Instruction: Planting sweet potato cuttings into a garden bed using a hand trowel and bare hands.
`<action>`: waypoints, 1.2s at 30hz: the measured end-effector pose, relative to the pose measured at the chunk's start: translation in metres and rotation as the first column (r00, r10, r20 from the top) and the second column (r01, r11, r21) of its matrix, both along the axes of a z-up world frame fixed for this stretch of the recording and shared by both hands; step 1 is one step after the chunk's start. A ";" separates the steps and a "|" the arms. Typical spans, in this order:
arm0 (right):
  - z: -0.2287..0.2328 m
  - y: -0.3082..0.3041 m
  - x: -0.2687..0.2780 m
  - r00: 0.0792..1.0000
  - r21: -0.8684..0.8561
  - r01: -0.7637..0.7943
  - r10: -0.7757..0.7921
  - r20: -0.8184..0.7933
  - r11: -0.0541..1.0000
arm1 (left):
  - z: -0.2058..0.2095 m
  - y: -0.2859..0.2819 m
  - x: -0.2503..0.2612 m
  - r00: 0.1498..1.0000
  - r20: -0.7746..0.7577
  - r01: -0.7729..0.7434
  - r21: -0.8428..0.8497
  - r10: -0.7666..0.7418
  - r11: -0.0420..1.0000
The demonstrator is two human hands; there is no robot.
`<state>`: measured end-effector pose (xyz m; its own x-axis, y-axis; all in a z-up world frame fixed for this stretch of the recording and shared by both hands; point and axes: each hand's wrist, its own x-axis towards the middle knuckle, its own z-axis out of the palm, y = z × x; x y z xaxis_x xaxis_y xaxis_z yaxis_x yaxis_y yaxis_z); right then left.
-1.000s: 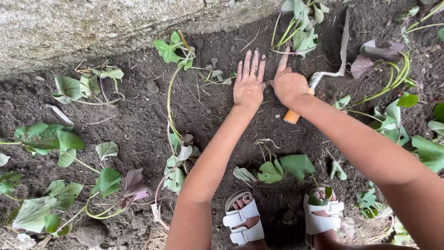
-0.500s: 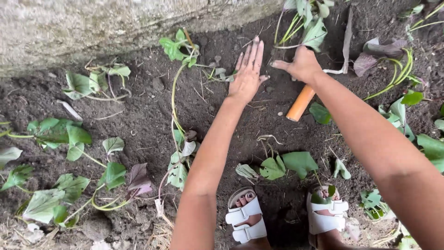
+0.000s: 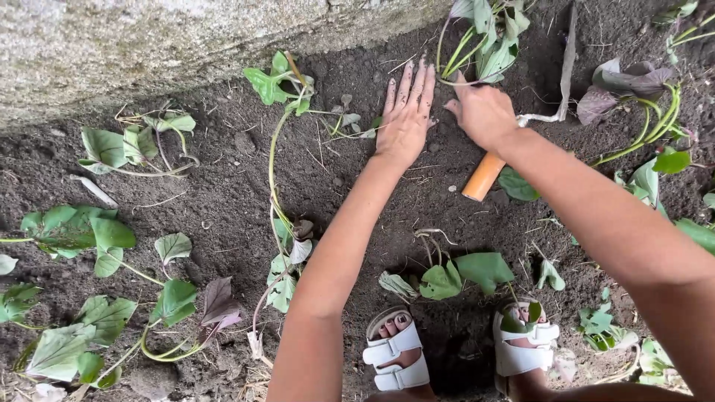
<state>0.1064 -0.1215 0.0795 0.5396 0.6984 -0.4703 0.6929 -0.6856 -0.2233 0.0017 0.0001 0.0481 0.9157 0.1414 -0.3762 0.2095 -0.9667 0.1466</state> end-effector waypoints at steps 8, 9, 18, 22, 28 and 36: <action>-0.007 -0.001 -0.001 0.987 -0.033 0.127 -0.130 -0.090 0.991 | -0.006 -0.009 -0.001 1.000 0.018 -0.022 0.179 0.019 0.984; -0.004 -0.003 -0.006 0.981 -0.061 0.143 -0.150 -0.127 0.988 | -0.011 -0.013 -0.008 0.997 0.076 -0.043 0.257 0.024 0.966; 0.021 -0.109 -0.075 0.802 0.058 -0.454 0.379 0.462 0.889 | 0.015 -0.040 -0.083 0.982 0.179 -0.038 -0.089 0.053 0.995; 0.014 -0.136 -0.066 0.794 -0.054 -0.396 0.371 0.482 0.917 | 0.010 -0.051 -0.118 0.977 0.175 0.147 -0.161 -0.118 0.976; 0.000 -0.125 -0.059 0.677 0.010 -0.500 0.384 0.628 0.866 | 0.049 -0.044 -0.123 0.994 0.074 0.092 -0.156 -0.081 0.983; 0.092 -0.150 -0.027 0.968 0.665 -0.246 0.149 0.201 0.705 | -0.006 -0.033 -0.133 0.892 0.452 0.008 -0.022 0.003 1.000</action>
<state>0.0799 -0.2713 0.1714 0.3702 0.8988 0.2347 0.8493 -0.2252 -0.4774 -0.1312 -0.0327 0.0423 0.9880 0.1351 0.0753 0.1128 -0.9624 0.2470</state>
